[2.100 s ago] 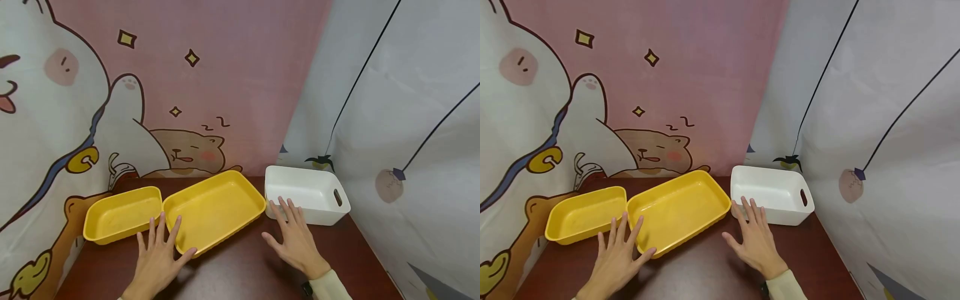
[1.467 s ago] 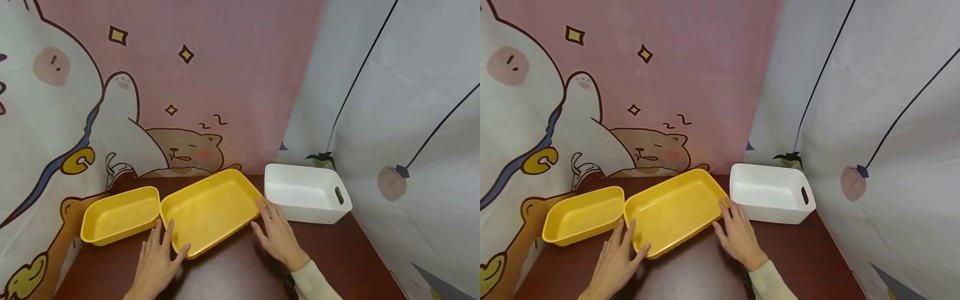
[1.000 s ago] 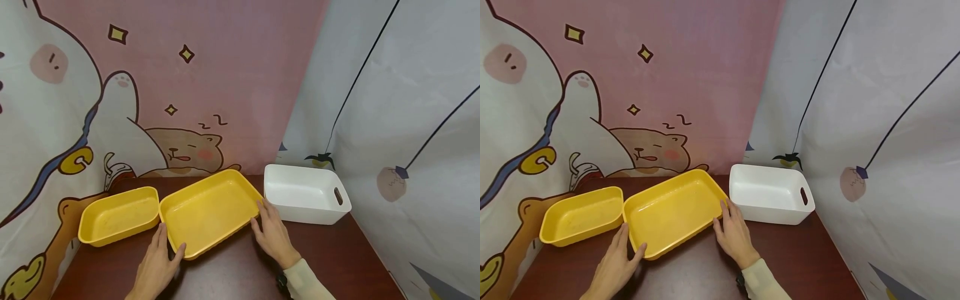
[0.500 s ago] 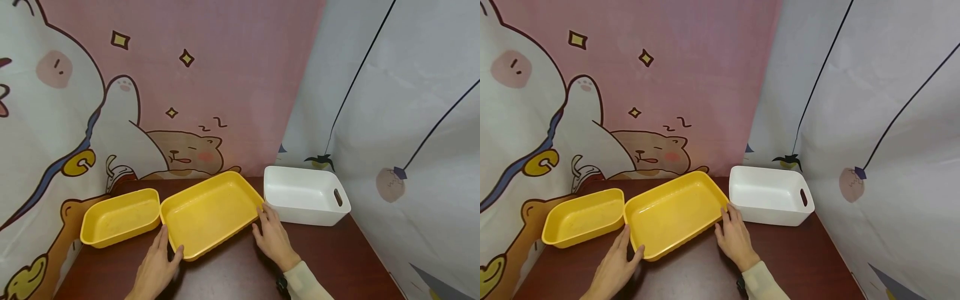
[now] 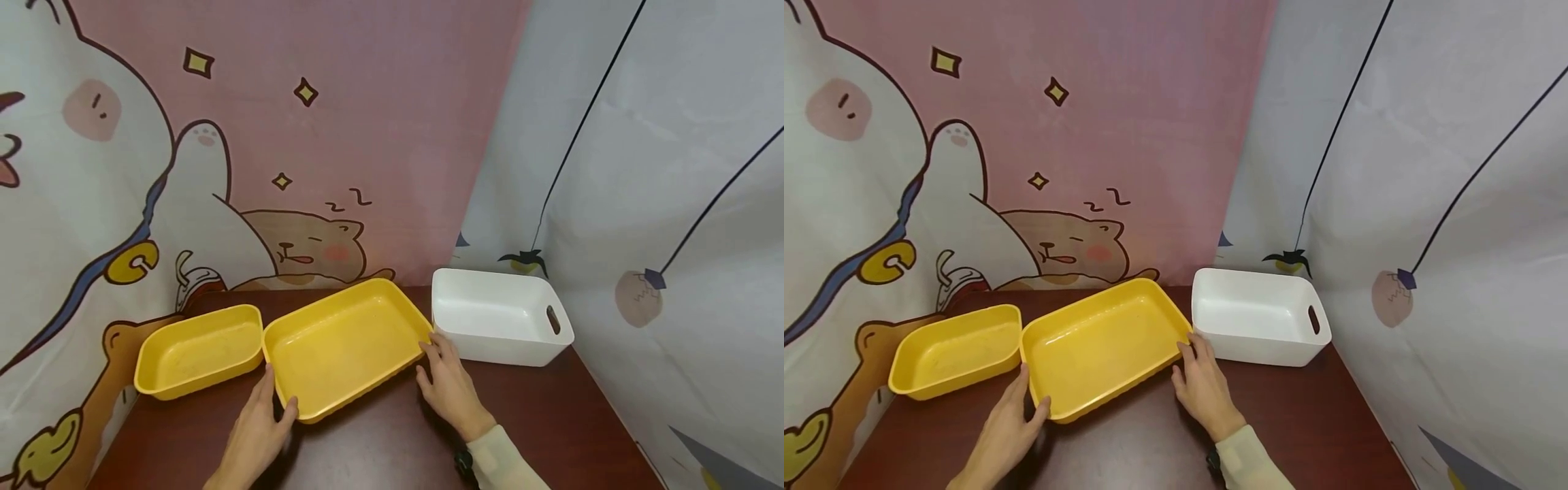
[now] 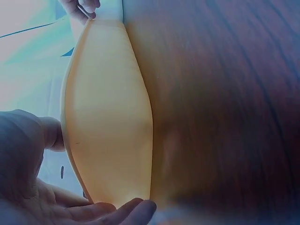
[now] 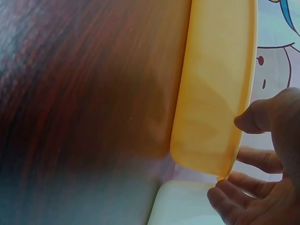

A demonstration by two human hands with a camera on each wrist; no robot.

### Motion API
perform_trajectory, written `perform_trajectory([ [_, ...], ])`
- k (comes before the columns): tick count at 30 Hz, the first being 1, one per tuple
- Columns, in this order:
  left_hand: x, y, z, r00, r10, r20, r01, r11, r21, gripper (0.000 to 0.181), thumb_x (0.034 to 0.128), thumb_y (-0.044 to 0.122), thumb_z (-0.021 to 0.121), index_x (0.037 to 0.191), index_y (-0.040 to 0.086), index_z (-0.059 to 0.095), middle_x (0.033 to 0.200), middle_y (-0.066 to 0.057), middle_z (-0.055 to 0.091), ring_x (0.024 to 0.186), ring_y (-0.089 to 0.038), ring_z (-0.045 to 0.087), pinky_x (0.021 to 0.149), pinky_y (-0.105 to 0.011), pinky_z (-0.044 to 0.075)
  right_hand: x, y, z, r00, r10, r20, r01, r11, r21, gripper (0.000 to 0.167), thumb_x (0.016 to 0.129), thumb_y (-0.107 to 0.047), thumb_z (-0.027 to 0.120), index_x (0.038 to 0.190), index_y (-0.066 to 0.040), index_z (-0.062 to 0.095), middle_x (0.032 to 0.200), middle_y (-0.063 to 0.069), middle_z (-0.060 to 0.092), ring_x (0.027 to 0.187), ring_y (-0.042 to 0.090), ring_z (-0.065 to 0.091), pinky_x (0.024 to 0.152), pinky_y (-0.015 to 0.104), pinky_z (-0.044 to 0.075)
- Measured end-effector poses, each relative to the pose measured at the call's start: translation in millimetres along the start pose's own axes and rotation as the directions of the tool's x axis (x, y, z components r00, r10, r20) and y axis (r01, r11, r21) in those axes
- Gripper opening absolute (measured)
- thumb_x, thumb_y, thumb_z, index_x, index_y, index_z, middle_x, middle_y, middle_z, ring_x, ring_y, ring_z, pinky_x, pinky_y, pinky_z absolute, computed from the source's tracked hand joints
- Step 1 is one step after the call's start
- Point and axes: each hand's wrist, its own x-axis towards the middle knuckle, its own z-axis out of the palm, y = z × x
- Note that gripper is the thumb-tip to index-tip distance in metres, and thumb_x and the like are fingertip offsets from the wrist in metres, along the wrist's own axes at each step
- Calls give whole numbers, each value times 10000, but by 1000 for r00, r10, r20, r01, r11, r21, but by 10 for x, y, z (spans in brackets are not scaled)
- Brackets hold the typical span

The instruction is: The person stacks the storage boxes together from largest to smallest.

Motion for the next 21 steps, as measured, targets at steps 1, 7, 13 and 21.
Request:
perform_trajectory([
  [1,3,0,4,1000,3,-1,-3,1000,-8,990,1158,416,674,1855,-9,113,1867,-346,319,1643,-585,484,1258,-761,490,-3,-1,-6,1000,1,-2,-1,1000,5,503,1015,-131,899,1455,48,732,1612,311,621,1504,477,646,1041,495,697],
  [7,20,-9,31,998,46,-38,-48,998,-49,957,1152,302,695,1828,-79,135,1839,-388,338,1643,-581,484,1287,-721,487,3,1,-8,1000,-4,-16,5,999,48,468,1018,-116,893,1422,67,746,1606,339,615,1458,479,696,1084,497,680],
  [13,24,-33,45,990,100,-96,-105,993,-49,901,1127,202,693,1803,-120,192,1794,-399,417,1415,-430,650,1179,-629,571,31,3,1,999,11,-37,-8,996,86,352,1003,-73,889,1313,59,787,1587,354,641,1442,501,704,1103,545,666],
  [21,44,-69,16,986,120,-112,-126,991,-49,887,1062,103,663,1790,-134,215,1771,-408,445,1565,-543,590,1248,-685,531,52,-14,-26,997,72,-25,-67,984,164,106,1013,-49,850,1108,-10,824,1581,348,659,1445,507,710,1116,558,659],
])
